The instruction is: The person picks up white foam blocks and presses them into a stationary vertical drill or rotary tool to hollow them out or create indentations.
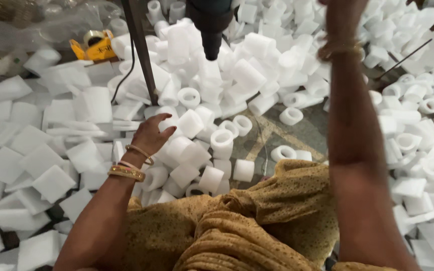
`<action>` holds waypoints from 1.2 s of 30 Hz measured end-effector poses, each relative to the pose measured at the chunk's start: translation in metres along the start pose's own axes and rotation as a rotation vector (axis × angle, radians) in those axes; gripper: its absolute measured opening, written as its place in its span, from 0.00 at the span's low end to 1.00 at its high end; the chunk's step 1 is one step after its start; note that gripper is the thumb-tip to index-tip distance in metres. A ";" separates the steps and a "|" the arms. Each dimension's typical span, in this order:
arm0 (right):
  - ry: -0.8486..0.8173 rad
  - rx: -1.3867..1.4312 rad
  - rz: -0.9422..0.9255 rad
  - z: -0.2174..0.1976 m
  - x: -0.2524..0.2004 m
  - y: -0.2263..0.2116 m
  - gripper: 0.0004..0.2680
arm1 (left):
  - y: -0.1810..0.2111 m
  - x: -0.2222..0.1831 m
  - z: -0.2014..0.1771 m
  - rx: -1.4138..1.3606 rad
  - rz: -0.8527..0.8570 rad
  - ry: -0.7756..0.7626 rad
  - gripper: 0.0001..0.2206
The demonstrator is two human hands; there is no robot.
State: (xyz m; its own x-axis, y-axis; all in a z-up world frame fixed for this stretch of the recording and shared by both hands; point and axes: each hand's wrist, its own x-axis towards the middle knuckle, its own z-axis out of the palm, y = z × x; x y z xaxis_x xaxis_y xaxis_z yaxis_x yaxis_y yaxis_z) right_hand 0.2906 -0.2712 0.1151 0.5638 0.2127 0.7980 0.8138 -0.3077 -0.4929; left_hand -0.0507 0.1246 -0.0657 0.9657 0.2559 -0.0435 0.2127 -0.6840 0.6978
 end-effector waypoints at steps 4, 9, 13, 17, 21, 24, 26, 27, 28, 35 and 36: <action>-0.057 0.285 0.341 0.065 -0.081 0.053 0.05 | -0.013 0.006 0.008 0.065 0.219 0.036 0.24; -0.167 0.083 0.752 0.120 -0.263 0.102 0.11 | -0.009 -0.010 -0.008 0.184 -0.028 -0.206 0.26; -0.442 -0.213 0.828 0.141 -0.369 0.061 0.12 | -0.005 -0.022 -0.018 0.231 -0.056 -0.260 0.27; -0.862 -0.449 0.947 0.139 -0.422 0.025 0.24 | -0.008 -0.033 -0.025 0.256 -0.130 -0.295 0.27; -0.942 -0.400 1.206 0.124 -0.443 0.019 0.28 | -0.013 -0.037 -0.041 0.352 -0.150 -0.290 0.27; -1.074 -0.309 1.253 0.129 -0.439 0.019 0.27 | -0.035 -0.052 -0.068 0.294 -0.202 -0.200 0.27; -1.011 -0.257 1.276 0.137 -0.434 0.009 0.26 | -0.063 -0.064 -0.082 0.232 -0.287 -0.115 0.27; -0.977 -0.260 1.252 0.141 -0.427 0.004 0.26 | -0.085 -0.071 -0.087 0.208 -0.346 -0.068 0.27; -0.944 -0.264 1.235 0.142 -0.422 -0.004 0.26 | -0.113 -0.079 -0.088 0.182 -0.404 -0.027 0.27; -0.778 -0.332 1.138 0.149 -0.385 -0.047 0.24 | -0.264 -0.139 -0.008 0.082 -0.561 0.260 0.27; -0.798 -0.360 1.076 0.146 -0.381 -0.044 0.24 | -0.266 -0.136 0.007 -0.032 -0.619 0.299 0.30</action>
State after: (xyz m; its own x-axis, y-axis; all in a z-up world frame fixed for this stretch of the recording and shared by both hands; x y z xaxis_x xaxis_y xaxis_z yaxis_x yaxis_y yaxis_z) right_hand 0.0609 -0.2031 -0.2178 0.9104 0.1499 -0.3856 -0.0801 -0.8505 -0.5198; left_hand -0.2371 0.2671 -0.2504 0.5848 0.7733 -0.2451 0.7027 -0.3320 0.6292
